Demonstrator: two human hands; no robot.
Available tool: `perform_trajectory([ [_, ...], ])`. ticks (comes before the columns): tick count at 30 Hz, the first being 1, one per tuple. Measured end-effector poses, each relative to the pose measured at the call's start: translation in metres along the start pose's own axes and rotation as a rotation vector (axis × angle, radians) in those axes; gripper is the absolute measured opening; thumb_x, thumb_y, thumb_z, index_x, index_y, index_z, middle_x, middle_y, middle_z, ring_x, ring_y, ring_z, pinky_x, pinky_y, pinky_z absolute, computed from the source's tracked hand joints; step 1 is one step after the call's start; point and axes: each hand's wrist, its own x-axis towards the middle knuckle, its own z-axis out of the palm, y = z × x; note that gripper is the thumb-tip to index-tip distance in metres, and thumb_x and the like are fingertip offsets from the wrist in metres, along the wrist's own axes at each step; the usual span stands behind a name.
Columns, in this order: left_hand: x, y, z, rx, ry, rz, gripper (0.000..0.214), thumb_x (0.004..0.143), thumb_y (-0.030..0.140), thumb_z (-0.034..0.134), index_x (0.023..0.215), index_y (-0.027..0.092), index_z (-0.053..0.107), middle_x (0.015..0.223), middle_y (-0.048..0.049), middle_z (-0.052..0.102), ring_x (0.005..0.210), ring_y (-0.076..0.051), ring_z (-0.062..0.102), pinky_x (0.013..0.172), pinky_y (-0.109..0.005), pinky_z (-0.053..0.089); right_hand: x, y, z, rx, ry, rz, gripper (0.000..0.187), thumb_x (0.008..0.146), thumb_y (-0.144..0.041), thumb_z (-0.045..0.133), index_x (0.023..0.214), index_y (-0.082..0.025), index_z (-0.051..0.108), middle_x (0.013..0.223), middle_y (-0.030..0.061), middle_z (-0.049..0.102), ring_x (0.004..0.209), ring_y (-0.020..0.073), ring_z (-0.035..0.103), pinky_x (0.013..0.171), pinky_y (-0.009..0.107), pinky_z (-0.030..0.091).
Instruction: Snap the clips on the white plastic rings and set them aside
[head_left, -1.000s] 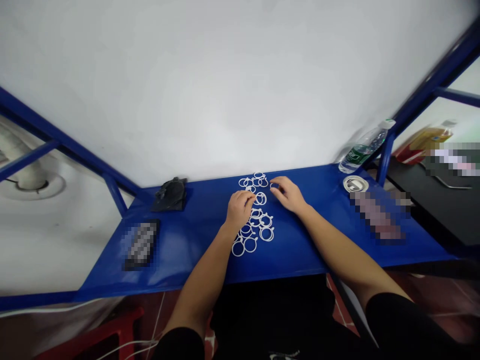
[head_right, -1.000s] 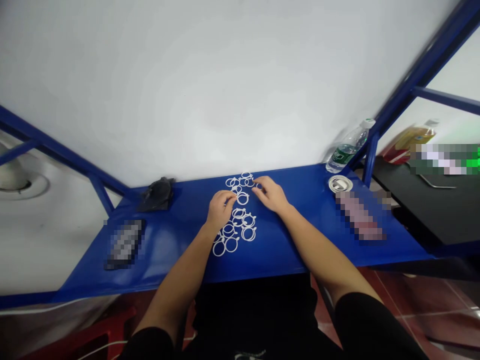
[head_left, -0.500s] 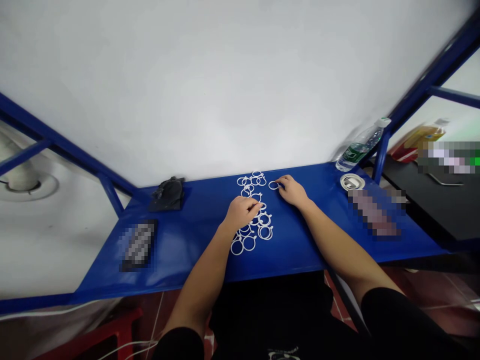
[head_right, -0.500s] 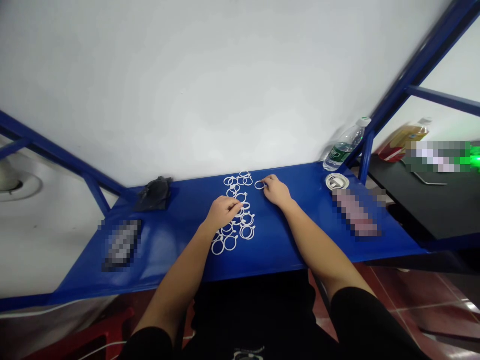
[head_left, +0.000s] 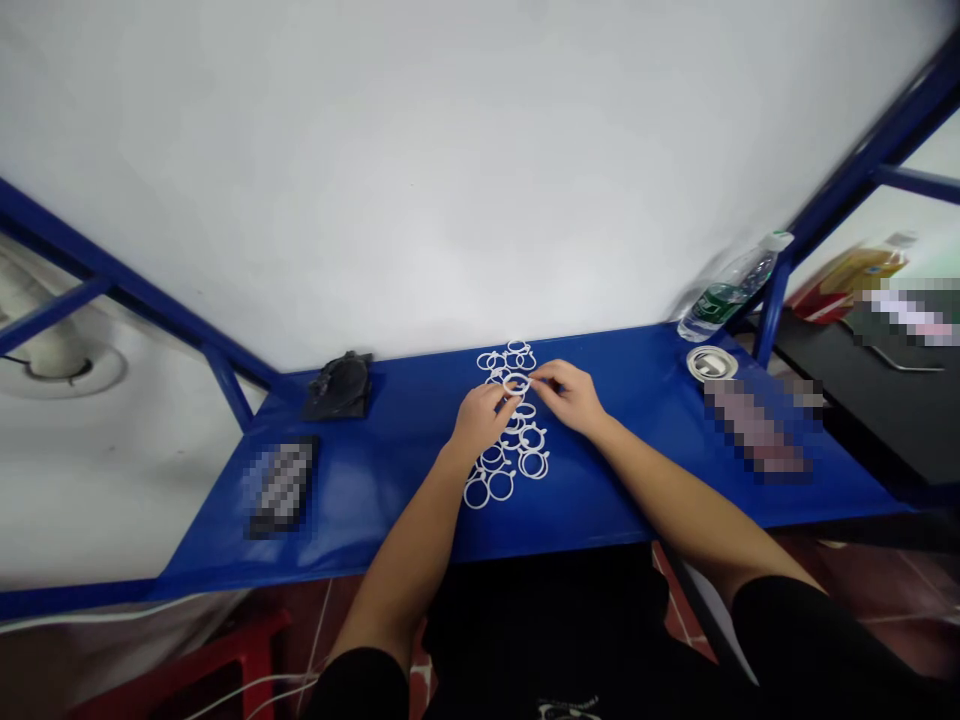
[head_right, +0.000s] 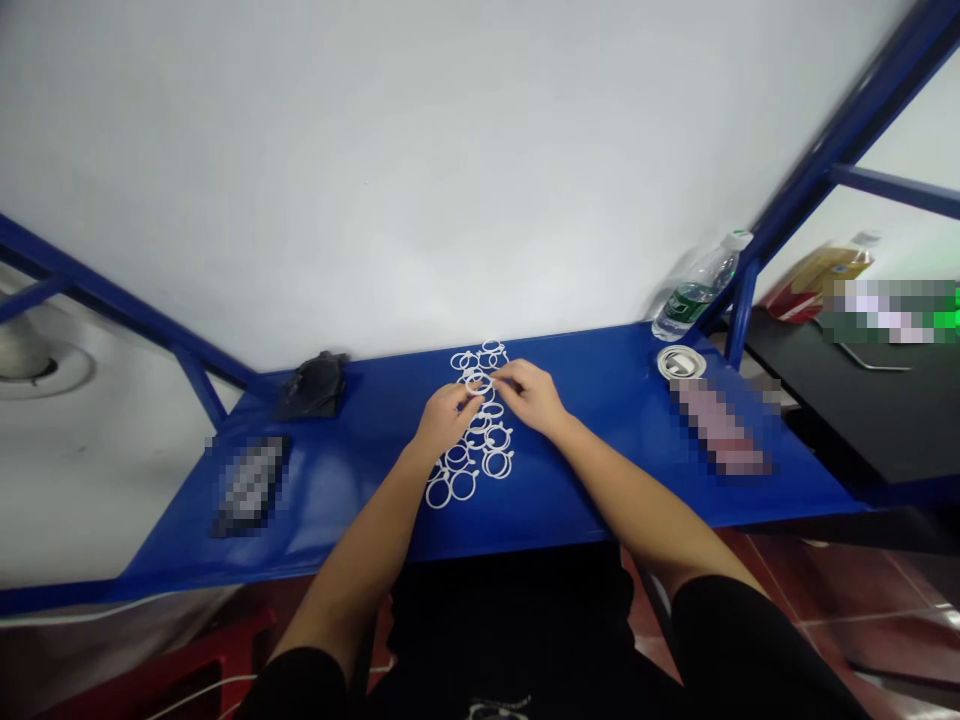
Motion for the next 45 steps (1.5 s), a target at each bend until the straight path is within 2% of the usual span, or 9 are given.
perform_trajectory([
  [4,-0.001,0.004,0.0,-0.033,0.069,0.081,0.018,0.105,0.031,0.061,0.111,0.023,0.076,0.1,-0.0045,0.08,0.093,-0.021,0.072,0.089,-0.037,0.054,-0.007,-0.01,0.013,0.163,-0.074,0.062,0.015,0.099,-0.03,0.067,0.111,-0.025,0.074,0.089,0.0026,0.075,0.063,0.0136,0.06,0.062,0.028,0.051],
  [8,-0.001,0.004,-0.001,-0.092,0.099,0.088,0.016,0.104,0.031,0.065,0.1,0.023,0.078,0.092,-0.0029,0.08,0.086,-0.019,0.073,0.084,-0.035,0.055,-0.01,-0.007,0.014,0.305,-0.108,0.167,0.04,0.094,-0.025,0.068,0.133,-0.026,0.061,0.093,0.0006,0.075,0.058,0.011,0.056,0.054,0.024,0.047],
  [14,-0.002,-0.002,-0.003,-0.081,0.055,0.087,0.019,0.102,0.03,0.066,0.088,0.023,0.077,0.087,-0.0021,0.079,0.082,-0.018,0.072,0.083,-0.035,0.054,-0.01,-0.011,0.01,0.191,-0.195,0.064,0.062,0.098,-0.019,0.061,0.157,-0.029,0.044,0.099,0.0016,0.073,0.069,0.013,0.062,0.064,0.027,0.052],
  [19,0.0,-0.01,-0.007,-0.021,-0.035,0.051,0.016,0.103,0.026,0.062,0.096,0.023,0.076,0.093,-0.0033,0.079,0.088,-0.019,0.072,0.085,-0.036,0.054,-0.008,0.001,0.007,0.082,-0.251,0.048,0.07,0.1,-0.026,0.064,0.164,-0.03,0.035,0.101,0.0022,0.074,0.072,0.0155,0.064,0.069,0.03,0.056],
  [26,0.0,-0.012,-0.011,0.06,-0.253,0.089,0.017,0.098,0.017,0.061,0.097,0.024,0.078,0.101,-0.0024,0.08,0.096,-0.02,0.071,0.09,-0.039,0.054,-0.004,0.028,0.003,-0.338,-0.413,0.076,0.048,0.095,-0.011,0.055,0.141,-0.021,0.066,0.129,0.012,0.069,0.112,0.0254,0.069,0.095,0.038,0.057],
  [32,-0.001,-0.014,-0.002,0.097,-0.256,0.012,0.023,0.094,0.012,0.059,0.097,0.023,0.078,0.101,-0.0024,0.081,0.095,-0.021,0.072,0.091,-0.039,0.054,0.001,0.024,0.015,-0.497,-0.516,0.144,0.04,0.1,-0.02,0.057,0.138,-0.019,0.069,0.128,0.0133,0.068,0.11,0.0266,0.069,0.096,0.036,0.055],
  [39,0.0,-0.02,0.0,0.153,-0.193,-0.068,0.019,0.099,0.022,0.061,0.097,0.025,0.079,0.101,-0.0026,0.081,0.093,-0.022,0.071,0.09,-0.039,0.054,0.001,0.03,0.013,-0.404,-0.393,0.21,0.018,0.102,-0.024,0.06,0.109,-0.02,0.076,0.11,0.0095,0.074,0.102,0.024,0.07,0.087,0.033,0.053],
  [42,0.0,-0.018,0.001,0.142,-0.161,-0.081,0.017,0.1,0.027,0.062,0.1,0.024,0.079,0.102,-0.0035,0.081,0.093,-0.022,0.071,0.091,-0.039,0.054,-0.001,0.028,0.013,-0.225,-0.229,0.223,0.016,0.102,-0.028,0.062,0.106,-0.02,0.076,0.101,0.0081,0.075,0.089,0.0212,0.069,0.081,0.032,0.054],
  [45,0.0,-0.016,0.001,0.079,-0.147,-0.033,0.019,0.103,0.03,0.061,0.104,0.024,0.078,0.1,-0.004,0.079,0.092,-0.02,0.07,0.09,-0.037,0.054,-0.004,0.022,0.015,0.003,-0.206,0.136,0.016,0.1,-0.032,0.066,0.104,-0.021,0.078,0.093,0.0055,0.074,0.076,0.0175,0.065,0.072,0.03,0.053],
])
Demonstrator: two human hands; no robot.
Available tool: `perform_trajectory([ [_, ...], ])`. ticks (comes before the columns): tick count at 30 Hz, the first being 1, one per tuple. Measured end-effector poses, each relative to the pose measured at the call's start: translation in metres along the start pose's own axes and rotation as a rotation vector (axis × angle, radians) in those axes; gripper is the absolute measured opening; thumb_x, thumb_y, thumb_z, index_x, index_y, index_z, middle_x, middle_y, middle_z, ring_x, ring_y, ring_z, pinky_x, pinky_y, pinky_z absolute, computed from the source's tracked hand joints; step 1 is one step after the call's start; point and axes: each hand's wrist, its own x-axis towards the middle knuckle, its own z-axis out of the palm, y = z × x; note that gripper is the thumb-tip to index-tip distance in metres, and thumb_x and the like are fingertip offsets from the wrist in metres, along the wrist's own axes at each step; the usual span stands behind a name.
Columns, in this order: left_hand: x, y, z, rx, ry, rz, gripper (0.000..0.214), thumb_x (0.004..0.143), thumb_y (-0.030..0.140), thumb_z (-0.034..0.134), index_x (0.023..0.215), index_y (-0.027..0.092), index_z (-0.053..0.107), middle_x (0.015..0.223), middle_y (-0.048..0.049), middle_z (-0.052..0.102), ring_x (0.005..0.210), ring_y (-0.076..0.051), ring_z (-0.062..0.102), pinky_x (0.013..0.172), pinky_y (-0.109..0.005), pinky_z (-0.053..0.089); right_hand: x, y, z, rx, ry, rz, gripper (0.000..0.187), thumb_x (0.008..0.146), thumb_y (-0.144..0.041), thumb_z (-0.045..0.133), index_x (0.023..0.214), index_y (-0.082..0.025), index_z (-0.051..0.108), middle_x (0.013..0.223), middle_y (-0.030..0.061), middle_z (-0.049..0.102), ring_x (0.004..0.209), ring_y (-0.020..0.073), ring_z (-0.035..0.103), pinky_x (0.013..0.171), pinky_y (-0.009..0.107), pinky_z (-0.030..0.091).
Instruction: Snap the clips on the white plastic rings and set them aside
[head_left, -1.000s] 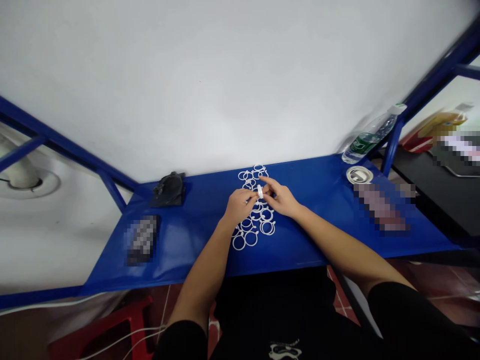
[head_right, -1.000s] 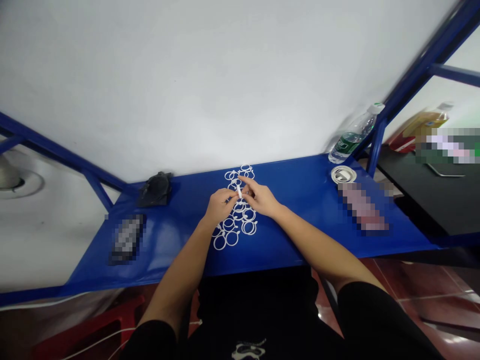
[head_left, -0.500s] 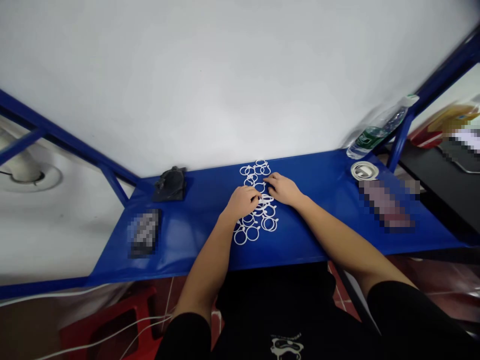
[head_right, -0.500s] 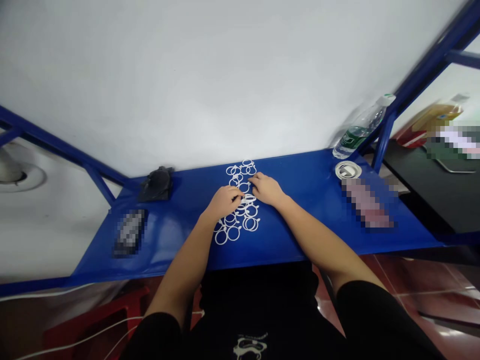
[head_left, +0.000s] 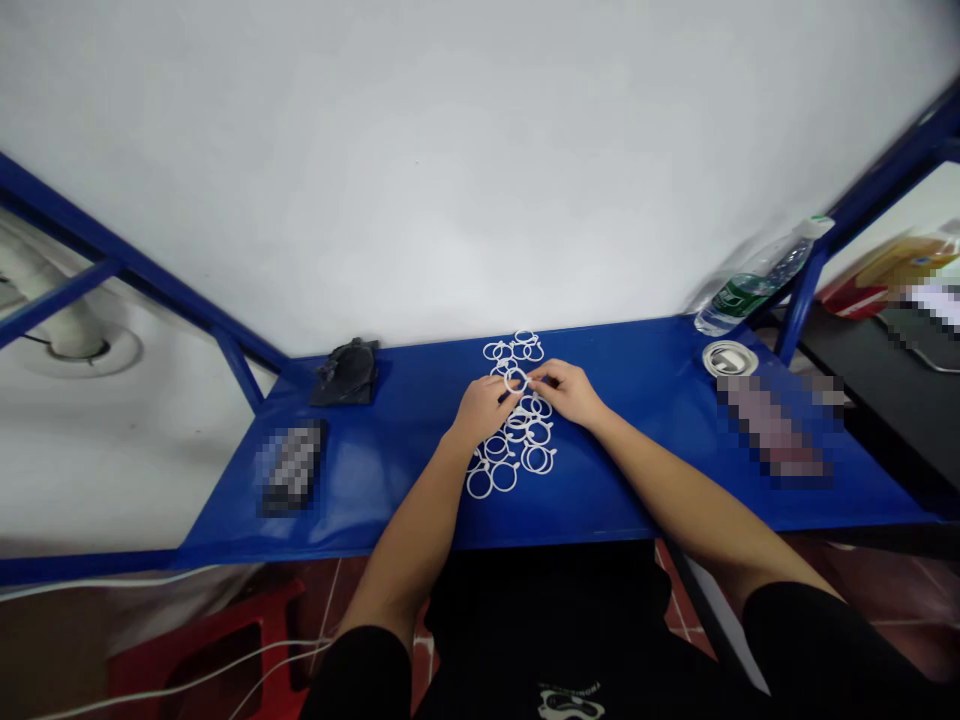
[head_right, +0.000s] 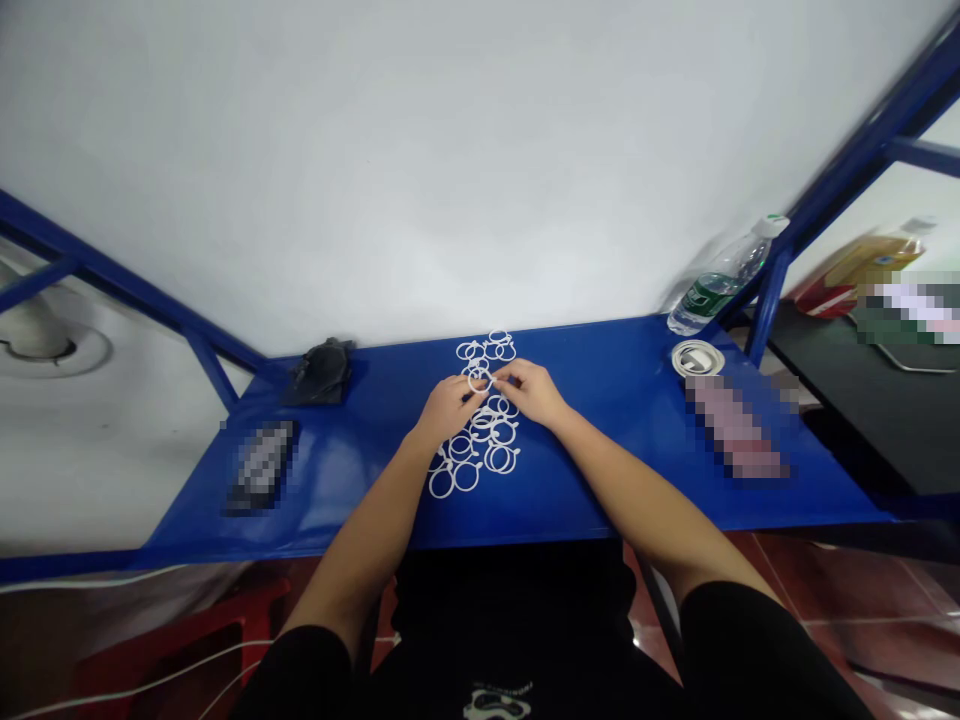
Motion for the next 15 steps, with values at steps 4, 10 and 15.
perform_trajectory([
  [4,-0.0011,-0.0004,-0.0002,-0.012,0.033,0.089,0.019,0.104,0.03,0.06,0.099,0.025,0.078,0.099,-0.0032,0.079,0.093,-0.02,0.071,0.088,-0.035,0.052,-0.0019,-0.008,-0.0004,0.084,-0.075,-0.146,0.016,0.099,-0.032,0.067,0.102,-0.024,0.08,0.091,0.0048,0.074,0.073,0.0162,0.065,0.068,0.03,0.053],
  [10,-0.0022,-0.0021,0.0007,0.053,-0.023,0.123,0.022,0.104,0.03,0.059,0.093,0.024,0.077,0.091,-0.003,0.078,0.088,-0.02,0.071,0.082,-0.035,0.049,-0.0002,-0.009,-0.0076,0.056,-0.161,-0.201,0.016,0.098,-0.027,0.065,0.096,-0.023,0.081,0.088,0.0047,0.076,0.079,0.0176,0.07,0.071,0.03,0.054],
  [15,-0.0034,0.0046,0.0007,0.041,-0.027,0.112,0.021,0.103,0.025,0.057,0.092,0.022,0.075,0.084,-0.0028,0.074,0.083,-0.019,0.067,0.079,-0.034,0.047,-0.001,-0.0089,-0.0086,0.062,-0.187,-0.195,0.017,0.1,-0.03,0.066,0.093,-0.023,0.08,0.087,0.0044,0.075,0.078,0.0171,0.07,0.071,0.029,0.054],
])
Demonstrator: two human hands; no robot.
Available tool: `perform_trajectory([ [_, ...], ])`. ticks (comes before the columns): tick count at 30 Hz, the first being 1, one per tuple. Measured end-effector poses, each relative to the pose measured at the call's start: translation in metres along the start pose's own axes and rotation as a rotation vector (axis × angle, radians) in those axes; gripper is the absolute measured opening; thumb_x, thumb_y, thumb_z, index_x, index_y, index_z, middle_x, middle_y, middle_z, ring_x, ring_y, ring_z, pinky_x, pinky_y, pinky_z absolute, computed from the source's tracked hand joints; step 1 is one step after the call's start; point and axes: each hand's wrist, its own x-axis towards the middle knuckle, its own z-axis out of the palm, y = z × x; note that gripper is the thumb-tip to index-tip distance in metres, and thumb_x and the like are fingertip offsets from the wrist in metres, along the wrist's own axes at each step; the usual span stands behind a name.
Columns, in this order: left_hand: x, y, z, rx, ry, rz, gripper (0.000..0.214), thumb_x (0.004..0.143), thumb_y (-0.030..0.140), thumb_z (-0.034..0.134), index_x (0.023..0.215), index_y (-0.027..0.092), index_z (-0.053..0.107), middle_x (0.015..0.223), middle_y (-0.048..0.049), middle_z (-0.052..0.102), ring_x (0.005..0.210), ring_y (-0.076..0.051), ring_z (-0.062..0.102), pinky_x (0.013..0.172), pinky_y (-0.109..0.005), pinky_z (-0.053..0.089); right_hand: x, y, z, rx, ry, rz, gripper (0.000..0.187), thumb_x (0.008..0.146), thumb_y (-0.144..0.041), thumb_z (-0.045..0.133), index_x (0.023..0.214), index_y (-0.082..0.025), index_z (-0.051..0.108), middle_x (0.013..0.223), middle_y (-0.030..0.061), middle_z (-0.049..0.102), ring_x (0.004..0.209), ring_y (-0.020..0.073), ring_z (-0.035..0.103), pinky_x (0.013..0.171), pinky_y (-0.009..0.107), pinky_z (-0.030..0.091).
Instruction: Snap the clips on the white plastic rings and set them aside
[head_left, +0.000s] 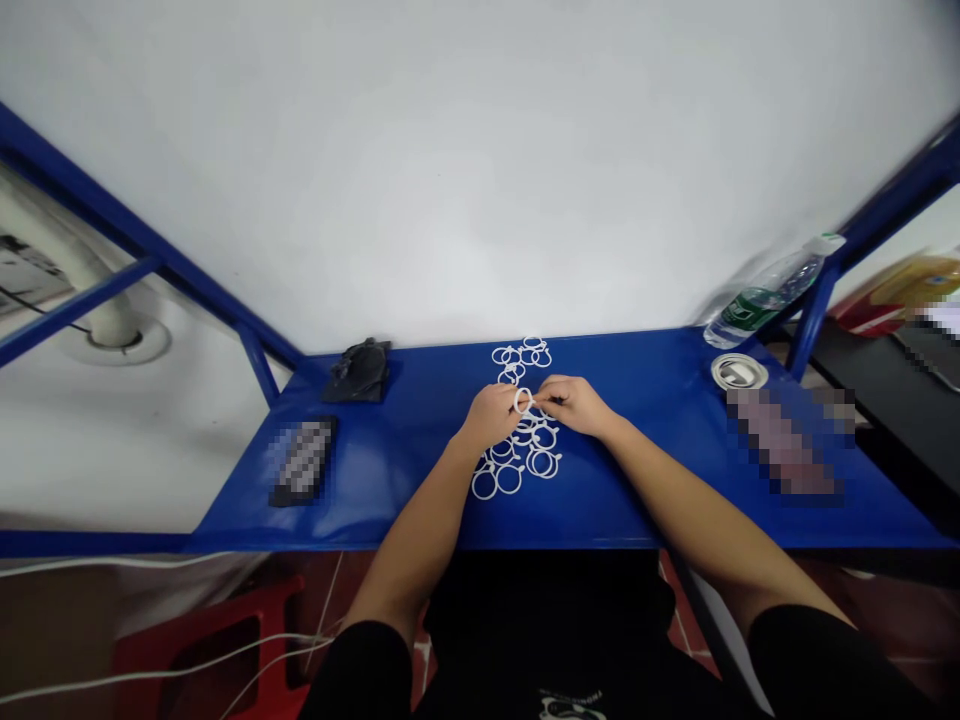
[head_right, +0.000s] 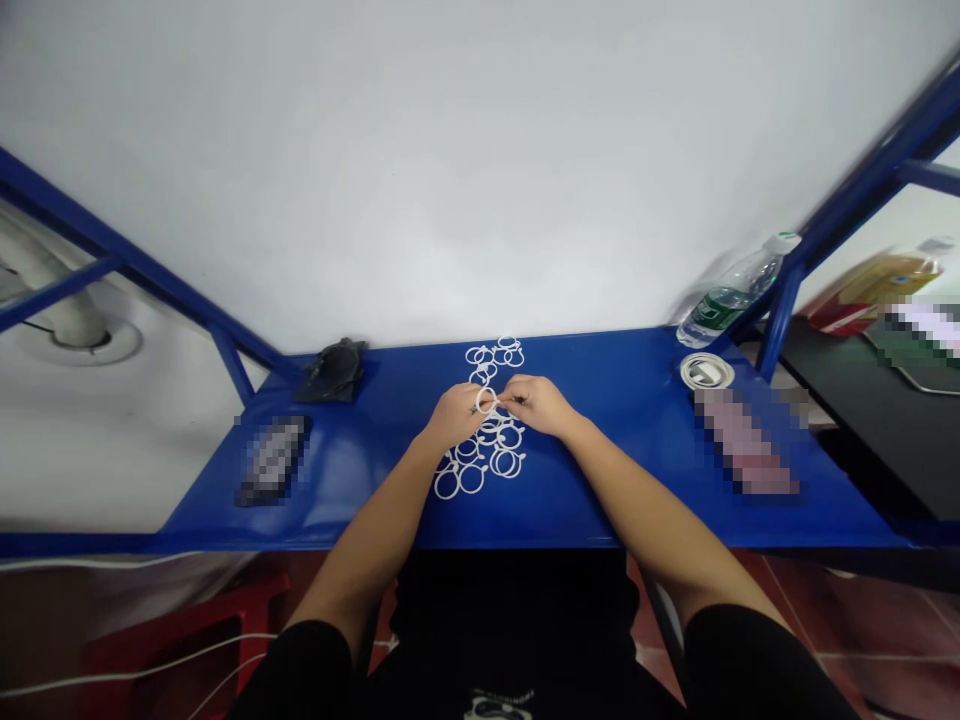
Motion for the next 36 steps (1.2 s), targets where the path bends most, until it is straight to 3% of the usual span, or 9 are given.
perform_trajectory([
  [5,0.004,-0.002,-0.002,-0.025,0.011,-0.042,0.017,0.102,0.027,0.062,0.092,0.023,0.076,0.087,-0.0028,0.074,0.085,-0.02,0.067,0.084,-0.036,0.05,0.0,0.001,-0.002,-0.054,0.04,0.022,0.016,0.101,-0.03,0.065,0.098,-0.022,0.079,0.089,0.0055,0.075,0.081,0.0186,0.071,0.073,0.031,0.054],
  [8,0.005,-0.01,-0.001,0.025,0.103,-0.115,0.011,0.097,0.03,0.071,0.103,0.024,0.078,0.109,-0.0062,0.077,0.104,-0.025,0.067,0.096,-0.043,0.051,0.0,0.006,-0.009,-0.069,0.076,0.037,0.016,0.1,-0.027,0.064,0.102,-0.023,0.079,0.092,0.0064,0.076,0.083,0.0194,0.071,0.074,0.032,0.055],
  [12,-0.001,-0.023,0.009,0.144,0.175,-0.265,0.022,0.091,0.034,0.079,0.111,0.025,0.079,0.129,-0.011,0.073,0.122,-0.033,0.062,0.103,-0.053,0.049,-0.003,0.014,-0.018,-0.046,0.049,0.086,0.018,0.096,-0.022,0.065,0.104,-0.023,0.08,0.097,0.0055,0.079,0.079,0.0178,0.072,0.074,0.031,0.056],
  [16,-0.005,-0.03,0.018,0.176,0.138,-0.315,0.021,0.088,0.038,0.082,0.105,0.025,0.079,0.119,-0.0107,0.075,0.115,-0.034,0.064,0.106,-0.059,0.046,-0.006,0.02,-0.016,-0.061,0.062,0.17,0.019,0.093,-0.021,0.065,0.104,-0.022,0.081,0.095,0.0052,0.08,0.077,0.0182,0.072,0.072,0.031,0.056],
  [23,0.001,-0.023,0.01,0.129,0.145,-0.404,0.022,0.088,0.034,0.082,0.106,0.021,0.077,0.114,-0.0124,0.074,0.11,-0.034,0.065,0.1,-0.054,0.049,-0.006,0.021,-0.01,-0.046,0.067,0.169,0.02,0.094,-0.025,0.064,0.103,-0.022,0.081,0.093,0.0052,0.08,0.075,0.0176,0.071,0.072,0.031,0.056],
  [26,0.004,-0.016,0.003,0.083,0.215,-0.377,0.02,0.089,0.031,0.081,0.106,0.021,0.077,0.114,-0.0114,0.074,0.109,-0.032,0.066,0.099,-0.051,0.052,-0.005,0.019,-0.009,-0.045,0.112,0.175,0.021,0.096,-0.03,0.065,0.107,-0.021,0.08,0.091,0.0053,0.079,0.072,0.0174,0.069,0.069,0.031,0.055],
  [30,0.004,-0.002,-0.003,-0.012,0.299,-0.212,0.02,0.091,0.03,0.078,0.109,0.022,0.075,0.118,-0.0091,0.074,0.113,-0.027,0.067,0.103,-0.047,0.054,-0.004,0.011,-0.008,-0.003,0.202,0.206,0.032,0.1,-0.041,0.064,0.122,-0.022,0.077,0.093,0.0047,0.078,0.07,0.0169,0.068,0.069,0.031,0.056],
  [33,0.004,0.007,-0.003,-0.067,0.257,-0.066,0.019,0.093,0.028,0.076,0.11,0.022,0.073,0.119,-0.0083,0.075,0.114,-0.025,0.068,0.104,-0.047,0.055,-0.003,0.005,-0.007,0.064,0.228,0.212,0.034,0.102,-0.044,0.062,0.125,-0.023,0.076,0.095,0.0046,0.079,0.071,0.0167,0.068,0.068,0.031,0.056],
  [36,0.003,0.012,-0.002,-0.107,0.187,-0.009,0.019,0.092,0.025,0.076,0.11,0.022,0.071,0.121,-0.0078,0.076,0.114,-0.026,0.069,0.104,-0.048,0.055,-0.002,0.002,-0.007,0.088,0.223,0.204,0.029,0.101,-0.045,0.064,0.112,-0.023,0.08,0.089,0.0044,0.079,0.069,0.0167,0.068,0.066,0.03,0.055],
])
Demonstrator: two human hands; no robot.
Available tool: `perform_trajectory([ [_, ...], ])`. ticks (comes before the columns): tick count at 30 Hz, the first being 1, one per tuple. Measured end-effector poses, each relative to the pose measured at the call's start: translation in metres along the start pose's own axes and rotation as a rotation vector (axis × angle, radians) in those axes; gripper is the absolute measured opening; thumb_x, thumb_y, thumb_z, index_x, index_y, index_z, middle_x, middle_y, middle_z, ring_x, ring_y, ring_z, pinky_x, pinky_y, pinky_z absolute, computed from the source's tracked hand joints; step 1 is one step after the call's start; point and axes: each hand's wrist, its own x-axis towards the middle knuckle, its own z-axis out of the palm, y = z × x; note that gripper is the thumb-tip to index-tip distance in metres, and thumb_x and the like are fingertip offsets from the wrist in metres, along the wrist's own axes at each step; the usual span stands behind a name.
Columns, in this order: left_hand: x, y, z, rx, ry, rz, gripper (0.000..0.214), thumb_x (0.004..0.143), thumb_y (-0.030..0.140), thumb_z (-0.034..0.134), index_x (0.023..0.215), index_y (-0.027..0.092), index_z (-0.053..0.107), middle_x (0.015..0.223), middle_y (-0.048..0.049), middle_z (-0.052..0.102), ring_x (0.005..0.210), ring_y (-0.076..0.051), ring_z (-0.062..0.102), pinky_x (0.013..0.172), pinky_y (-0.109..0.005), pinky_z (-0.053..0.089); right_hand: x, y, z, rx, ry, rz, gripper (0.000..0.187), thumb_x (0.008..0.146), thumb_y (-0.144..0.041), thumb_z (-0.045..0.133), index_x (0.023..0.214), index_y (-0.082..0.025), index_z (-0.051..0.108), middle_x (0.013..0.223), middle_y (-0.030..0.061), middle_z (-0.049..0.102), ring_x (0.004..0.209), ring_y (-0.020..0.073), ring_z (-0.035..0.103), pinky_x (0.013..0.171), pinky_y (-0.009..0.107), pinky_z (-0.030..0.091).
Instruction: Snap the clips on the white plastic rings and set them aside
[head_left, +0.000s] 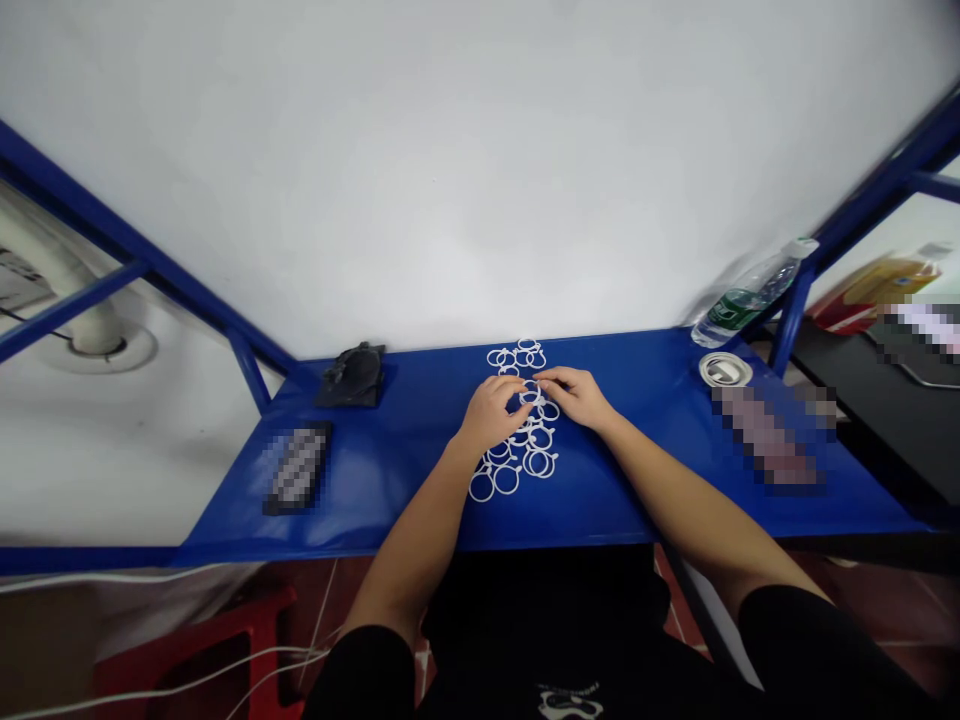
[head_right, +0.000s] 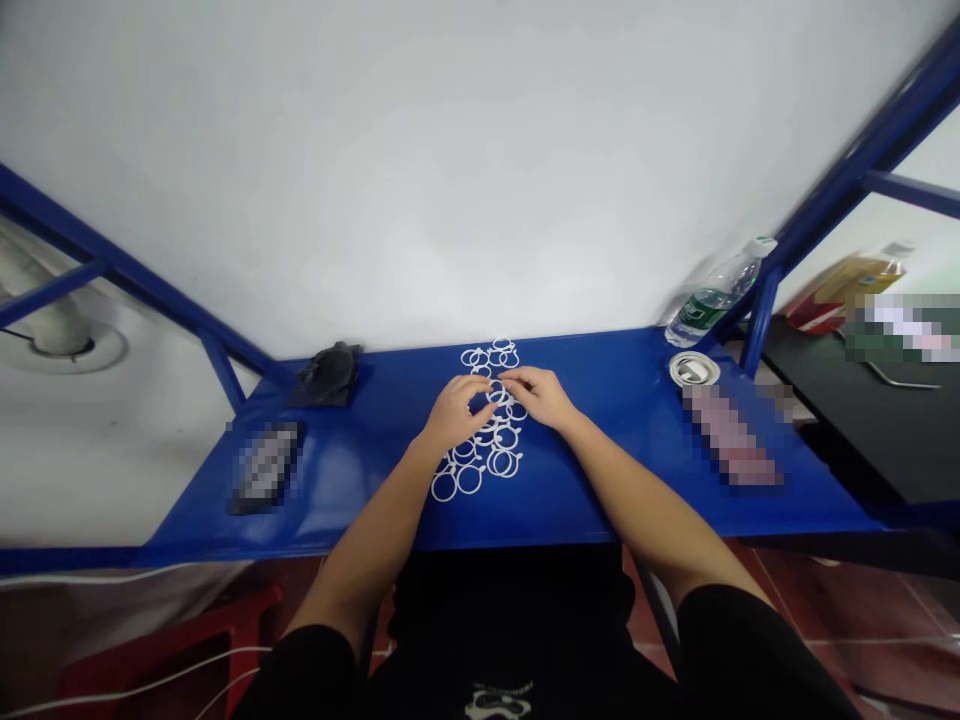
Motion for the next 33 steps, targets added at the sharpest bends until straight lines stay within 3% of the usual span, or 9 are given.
perform_trajectory([
  [7,-0.001,0.002,0.002,-0.093,-0.017,-0.133,0.047,0.093,0.031,0.076,0.137,0.021,0.059,0.132,-0.0109,0.073,0.122,-0.026,0.07,0.107,-0.047,0.055,-0.001,-0.009,0.003,-0.024,-0.001,-0.053,0.02,0.101,-0.037,0.064,0.102,-0.022,0.078,0.093,0.0052,0.08,0.079,0.0195,0.073,0.075,0.033,0.056],
  [13,0.0,0.003,0.006,0.027,-0.117,-0.117,0.029,0.098,0.036,0.072,0.123,0.023,0.071,0.112,-0.0069,0.079,0.104,-0.026,0.074,0.098,-0.045,0.056,0.0,-0.013,0.006,-0.091,-0.081,-0.127,0.021,0.104,-0.032,0.055,0.097,-0.023,0.073,0.091,0.0064,0.076,0.085,0.0215,0.072,0.082,0.036,0.056],
  [16,0.001,-0.005,0.006,0.026,-0.123,-0.131,0.034,0.101,0.04,0.067,0.131,0.023,0.069,0.122,-0.0079,0.078,0.112,-0.027,0.072,0.103,-0.045,0.053,0.0,-0.01,0.008,-0.082,-0.024,-0.086,0.02,0.104,-0.032,0.056,0.099,-0.022,0.072,0.092,0.006,0.076,0.085,0.0211,0.071,0.082,0.035,0.056],
  [21,0.004,-0.026,0.001,0.176,-0.115,-0.414,0.038,0.111,0.036,0.044,0.139,0.028,0.069,0.139,-0.0075,0.07,0.13,-0.028,0.061,0.113,-0.048,0.046,-0.001,0.006,0.008,-0.027,0.065,0.043,0.026,0.104,-0.042,0.056,0.105,-0.022,0.075,0.089,0.0044,0.077,0.08,0.0208,0.072,0.075,0.033,0.055],
  [24,0.004,-0.031,0.0,0.305,-0.191,-0.527,0.039,0.108,0.033,0.049,0.142,0.034,0.067,0.147,-0.0074,0.063,0.138,-0.031,0.053,0.117,-0.051,0.041,0.001,0.016,0.007,-0.029,0.038,0.081,0.03,0.102,-0.045,0.057,0.105,-0.022,0.077,0.086,0.0043,0.078,0.075,0.0205,0.071,0.072,0.032,0.055],
  [27,0.002,-0.031,0.002,0.358,-0.244,-0.518,0.036,0.105,0.033,0.056,0.138,0.036,0.07,0.152,-0.0084,0.058,0.143,-0.034,0.047,0.118,-0.055,0.038,0.003,0.024,0.006,-0.086,0.076,0.085,0.03,0.101,-0.043,0.059,0.102,-0.021,0.079,0.092,0.0059,0.08,0.081,0.0224,0.073,0.078,0.034,0.056],
  [33,0.0,-0.028,0.007,0.338,-0.164,-0.499,0.015,0.099,0.032,0.068,0.111,0.03,0.077,0.14,-0.009,0.066,0.134,-0.035,0.054,0.112,-0.057,0.042,0.002,0.03,0.009,-0.124,0.028,0.127,0.027,0.1,-0.038,0.058,0.103,-0.021,0.079,0.087,0.0047,0.08,0.073,0.021,0.071,0.071,0.033,0.055],
])
